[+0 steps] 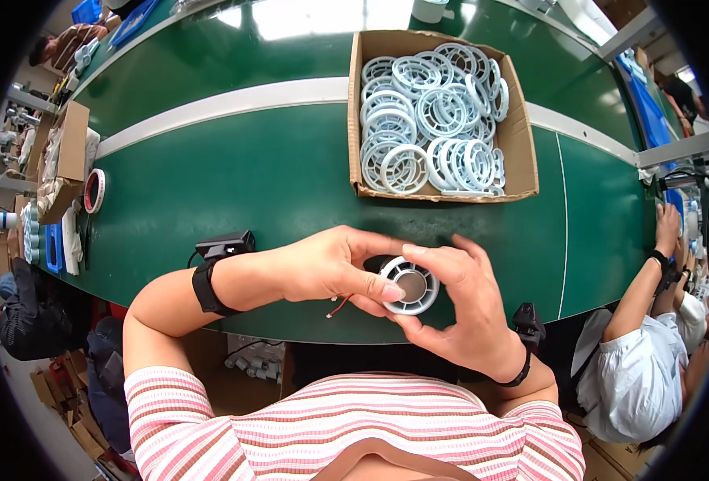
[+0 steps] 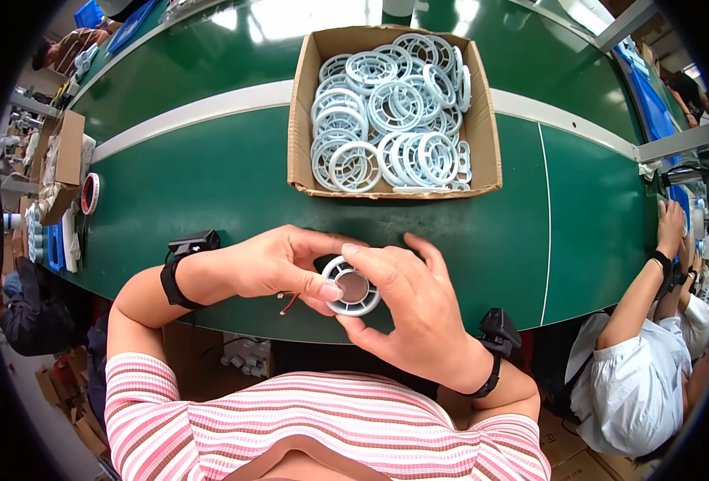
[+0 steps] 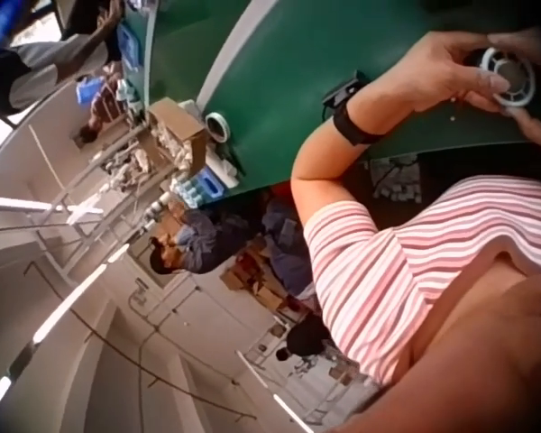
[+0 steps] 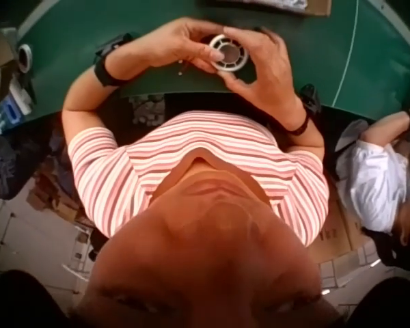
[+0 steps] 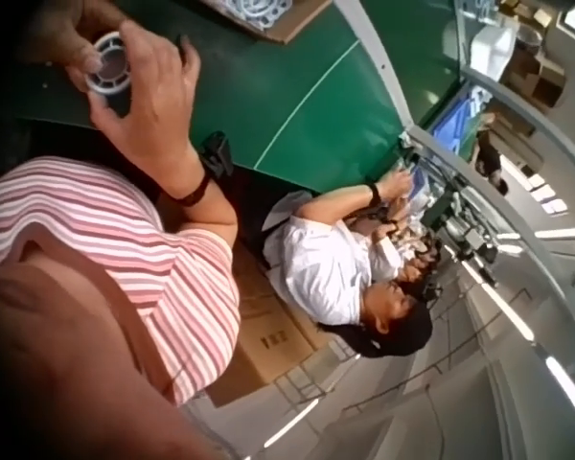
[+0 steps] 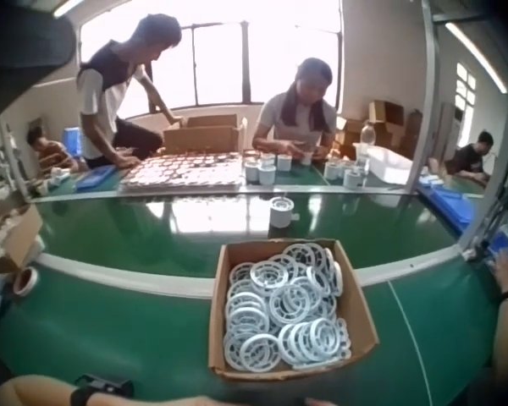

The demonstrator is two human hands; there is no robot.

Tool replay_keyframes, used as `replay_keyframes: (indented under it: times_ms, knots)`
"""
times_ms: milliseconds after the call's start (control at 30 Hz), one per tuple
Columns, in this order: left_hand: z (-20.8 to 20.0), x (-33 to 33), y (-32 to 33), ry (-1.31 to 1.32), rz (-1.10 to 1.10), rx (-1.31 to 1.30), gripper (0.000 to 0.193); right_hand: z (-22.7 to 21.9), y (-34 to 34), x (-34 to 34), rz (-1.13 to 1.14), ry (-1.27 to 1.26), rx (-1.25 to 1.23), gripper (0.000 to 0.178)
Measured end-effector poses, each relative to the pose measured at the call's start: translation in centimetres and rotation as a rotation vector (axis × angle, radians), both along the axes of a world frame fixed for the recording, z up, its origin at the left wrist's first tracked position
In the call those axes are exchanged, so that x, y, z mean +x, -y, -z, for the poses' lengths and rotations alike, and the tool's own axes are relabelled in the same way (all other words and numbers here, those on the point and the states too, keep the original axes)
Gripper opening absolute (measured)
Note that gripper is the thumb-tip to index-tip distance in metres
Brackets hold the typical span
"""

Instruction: Assembling electronic components by fitting a metal ring and wire into a plastic housing on an assembly line.

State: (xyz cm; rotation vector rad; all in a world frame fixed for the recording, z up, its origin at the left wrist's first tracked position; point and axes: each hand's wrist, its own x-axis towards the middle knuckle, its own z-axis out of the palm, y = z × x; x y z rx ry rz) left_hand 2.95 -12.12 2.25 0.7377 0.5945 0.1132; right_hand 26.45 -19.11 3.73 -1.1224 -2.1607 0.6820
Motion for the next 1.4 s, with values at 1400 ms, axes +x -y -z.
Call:
replay_keyframes:
  times_ms: [1400]
  knots:
    - [2.4,-1.2,-0.4,0.129,0.177,0.275,0.045,-3.5,-41.3,15.1,0.567,1.011,-0.110,0.054]
